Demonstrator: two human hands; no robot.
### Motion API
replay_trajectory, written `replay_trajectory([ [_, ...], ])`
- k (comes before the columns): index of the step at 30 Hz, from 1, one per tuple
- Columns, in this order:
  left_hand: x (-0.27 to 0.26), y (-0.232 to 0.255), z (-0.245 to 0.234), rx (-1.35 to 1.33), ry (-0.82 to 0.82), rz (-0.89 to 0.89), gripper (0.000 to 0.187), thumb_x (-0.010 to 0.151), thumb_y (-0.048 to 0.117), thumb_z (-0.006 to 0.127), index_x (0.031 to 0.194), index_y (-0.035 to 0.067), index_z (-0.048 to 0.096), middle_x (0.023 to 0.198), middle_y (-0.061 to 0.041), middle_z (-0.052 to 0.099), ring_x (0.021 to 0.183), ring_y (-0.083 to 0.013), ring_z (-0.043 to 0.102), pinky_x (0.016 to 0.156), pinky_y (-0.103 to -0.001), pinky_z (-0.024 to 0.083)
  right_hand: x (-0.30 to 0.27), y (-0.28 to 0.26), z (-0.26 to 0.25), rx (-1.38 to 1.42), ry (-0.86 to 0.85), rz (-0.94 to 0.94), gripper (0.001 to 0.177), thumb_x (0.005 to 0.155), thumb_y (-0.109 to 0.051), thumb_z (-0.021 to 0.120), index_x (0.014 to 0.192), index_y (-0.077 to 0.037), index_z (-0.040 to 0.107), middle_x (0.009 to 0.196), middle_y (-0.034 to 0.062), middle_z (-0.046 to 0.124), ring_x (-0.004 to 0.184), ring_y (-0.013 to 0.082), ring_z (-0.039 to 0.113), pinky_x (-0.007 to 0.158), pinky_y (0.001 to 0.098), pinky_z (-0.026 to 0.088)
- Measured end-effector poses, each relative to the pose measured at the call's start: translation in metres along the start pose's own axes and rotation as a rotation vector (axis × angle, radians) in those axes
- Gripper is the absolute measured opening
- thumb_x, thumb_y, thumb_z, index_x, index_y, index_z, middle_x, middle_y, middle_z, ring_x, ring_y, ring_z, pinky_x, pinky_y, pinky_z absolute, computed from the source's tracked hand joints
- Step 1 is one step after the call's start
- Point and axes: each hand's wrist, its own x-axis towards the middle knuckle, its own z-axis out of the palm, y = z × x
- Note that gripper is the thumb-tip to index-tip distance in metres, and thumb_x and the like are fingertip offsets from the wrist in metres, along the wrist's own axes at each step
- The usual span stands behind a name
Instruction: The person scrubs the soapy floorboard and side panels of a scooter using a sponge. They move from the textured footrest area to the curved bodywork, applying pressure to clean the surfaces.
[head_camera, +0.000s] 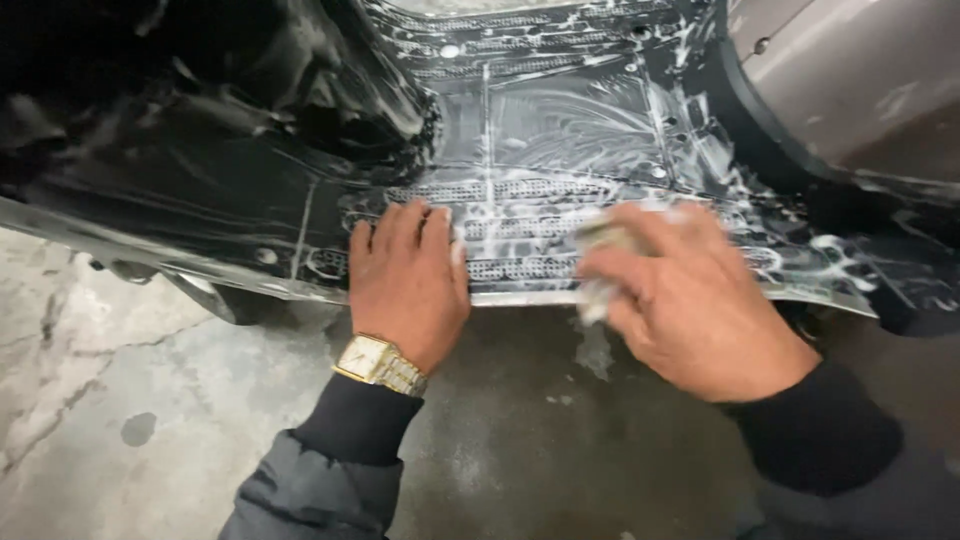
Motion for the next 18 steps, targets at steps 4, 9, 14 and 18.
replay_trajectory([
  [4,-0.001,-0.003,-0.002,-0.048,-0.036,-0.005,0.031,0.086,0.025,0.046,0.109,0.005,0.052,0.113,-0.011,0.051,0.107,-0.0317,0.046,0.091,-0.054,0.032,0.004,0.006,-0.025,0.13,-0.295,0.556,0.039,0.074,-0.023,0.057,0.112,-0.03,0.06,0.141,0.0023,0.031,0.129,0.0288,0.025,0.103,0.059,0.016],
  [9,0.0,-0.002,-0.005,-0.036,-0.007,0.026,0.029,0.084,0.023,0.05,0.105,0.005,0.054,0.109,-0.011,0.053,0.105,-0.0307,0.047,0.088,-0.047,0.033,0.005,0.003,-0.022,0.144,-0.362,0.482,0.039,0.074,-0.033,0.056,0.113,-0.038,0.058,0.144,-0.0042,0.028,0.127,0.0283,0.024,0.101,0.0612,0.017],
  [14,0.004,0.012,-0.013,-0.21,-0.018,0.055,0.043,0.085,0.028,0.05,0.118,0.0,0.045,0.122,-0.018,0.046,0.113,-0.0368,0.042,0.09,-0.052,0.032,0.0,0.013,0.0,0.062,0.091,0.463,0.051,0.075,-0.02,0.055,0.125,-0.016,0.047,0.124,0.0219,0.044,0.112,0.0407,0.038,0.09,0.053,0.032],
  [18,0.01,0.06,-0.019,-0.553,-0.145,0.229,0.076,0.084,0.039,0.056,0.137,-0.001,0.018,0.144,-0.029,0.015,0.133,-0.0453,0.02,0.103,-0.054,0.022,0.0,0.001,-0.024,0.442,0.038,0.513,0.082,0.074,-0.021,0.064,0.14,-0.015,0.016,0.143,0.0168,0.015,0.131,0.0365,0.016,0.096,0.0508,0.021],
])
